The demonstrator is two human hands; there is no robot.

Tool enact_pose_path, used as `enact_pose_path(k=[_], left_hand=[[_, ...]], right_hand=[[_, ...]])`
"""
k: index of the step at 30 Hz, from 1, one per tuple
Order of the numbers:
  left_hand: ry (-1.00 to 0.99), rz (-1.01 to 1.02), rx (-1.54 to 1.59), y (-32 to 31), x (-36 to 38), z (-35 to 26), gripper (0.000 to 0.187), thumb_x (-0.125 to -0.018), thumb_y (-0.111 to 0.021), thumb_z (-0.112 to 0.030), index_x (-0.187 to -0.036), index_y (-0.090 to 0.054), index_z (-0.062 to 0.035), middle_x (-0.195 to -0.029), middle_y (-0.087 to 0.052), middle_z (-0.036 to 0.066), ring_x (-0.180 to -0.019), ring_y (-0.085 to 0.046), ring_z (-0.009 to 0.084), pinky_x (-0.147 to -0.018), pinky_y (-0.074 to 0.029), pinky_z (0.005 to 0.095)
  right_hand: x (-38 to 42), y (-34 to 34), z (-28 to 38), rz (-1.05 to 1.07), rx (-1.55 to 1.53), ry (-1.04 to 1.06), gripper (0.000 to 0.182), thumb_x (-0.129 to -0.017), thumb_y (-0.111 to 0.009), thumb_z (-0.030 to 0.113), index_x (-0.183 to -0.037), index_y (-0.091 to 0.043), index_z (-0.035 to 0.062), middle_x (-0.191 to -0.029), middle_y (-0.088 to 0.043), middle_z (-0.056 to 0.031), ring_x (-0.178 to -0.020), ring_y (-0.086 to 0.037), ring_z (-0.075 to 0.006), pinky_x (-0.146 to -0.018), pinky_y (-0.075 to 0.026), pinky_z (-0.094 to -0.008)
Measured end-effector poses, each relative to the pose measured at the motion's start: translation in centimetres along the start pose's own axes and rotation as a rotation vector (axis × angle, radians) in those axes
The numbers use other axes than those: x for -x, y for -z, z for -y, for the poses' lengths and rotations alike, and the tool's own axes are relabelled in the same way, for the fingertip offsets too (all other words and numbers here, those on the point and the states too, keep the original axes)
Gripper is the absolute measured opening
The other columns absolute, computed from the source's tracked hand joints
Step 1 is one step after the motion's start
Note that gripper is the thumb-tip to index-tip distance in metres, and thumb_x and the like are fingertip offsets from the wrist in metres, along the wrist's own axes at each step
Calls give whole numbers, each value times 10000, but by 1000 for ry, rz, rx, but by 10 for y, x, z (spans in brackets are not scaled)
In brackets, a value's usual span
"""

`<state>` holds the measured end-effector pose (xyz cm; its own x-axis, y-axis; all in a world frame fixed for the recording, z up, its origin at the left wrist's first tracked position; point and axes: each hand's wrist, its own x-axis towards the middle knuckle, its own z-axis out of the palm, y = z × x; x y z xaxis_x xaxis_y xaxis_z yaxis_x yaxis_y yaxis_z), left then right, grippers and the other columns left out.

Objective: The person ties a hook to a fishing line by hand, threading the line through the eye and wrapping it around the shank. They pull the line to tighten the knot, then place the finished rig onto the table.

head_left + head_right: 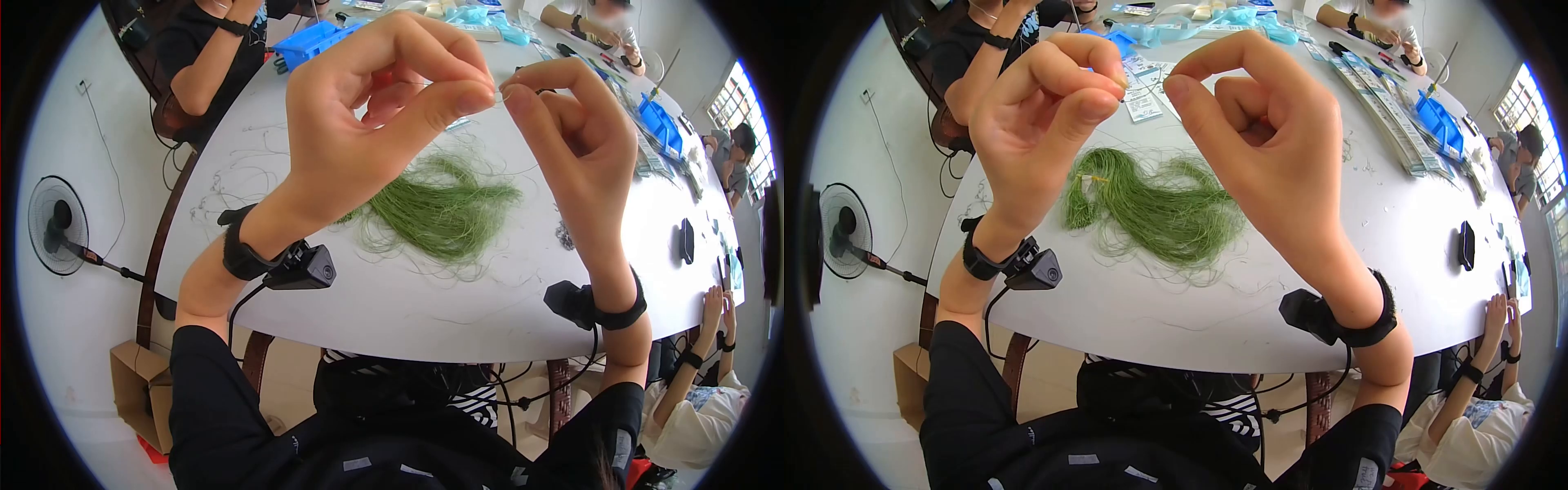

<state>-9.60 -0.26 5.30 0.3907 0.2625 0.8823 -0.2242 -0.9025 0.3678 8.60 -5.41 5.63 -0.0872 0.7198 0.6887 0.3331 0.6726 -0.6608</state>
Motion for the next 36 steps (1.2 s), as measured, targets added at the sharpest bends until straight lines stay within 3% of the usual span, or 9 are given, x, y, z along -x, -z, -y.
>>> enact_pose_path(k=[13,20,26,30,36], left_hand=[[45,-29,-14,-3,1,-7,83,-817,-623,-13,-827,-551,27,-896,-572,132,-750,-500,104,-655,-414,215],[-45,-20,-64,1,-4,-2,86,-809,-631,-8,-816,-557,35,-871,-578,133,-789,-526,136,-684,-428,234],[-11,-1,-54,0,-1,-7,88,-794,-633,22,-830,-555,40,-905,-575,139,-793,-532,134,-690,-439,233],[-2,48,-52,0,-1,-9,80,-796,-624,33,-836,-555,41,-914,-571,144,-778,-533,128,-670,-443,222],[-65,83,-136,-3,-2,-13,75,-787,-626,39,-824,-560,35,-904,-568,141,-745,-531,118,-642,-432,208]], right_hand=[[3,-4,-3,2,-1,56,50,-841,-591,45,-881,-581,17,-503,-361,100,-466,-242,25,-450,-148,-180],[11,-6,5,25,277,379,91,-746,-653,-19,-815,-613,24,-483,-365,84,-434,-241,15,-417,-142,-186],[9,-2,16,-9,316,618,160,-712,-642,-94,-851,-612,-20,-533,-478,30,-441,-312,7,-403,-179,-173],[12,5,20,-74,353,551,169,-768,-614,-89,-924,-592,-28,-659,-574,21,-464,-317,39,-412,-195,-139],[9,11,10,-110,321,376,112,-815,-599,-32,-926,-594,-17,-661,-547,54,-488,-318,41,-448,-193,-135]])
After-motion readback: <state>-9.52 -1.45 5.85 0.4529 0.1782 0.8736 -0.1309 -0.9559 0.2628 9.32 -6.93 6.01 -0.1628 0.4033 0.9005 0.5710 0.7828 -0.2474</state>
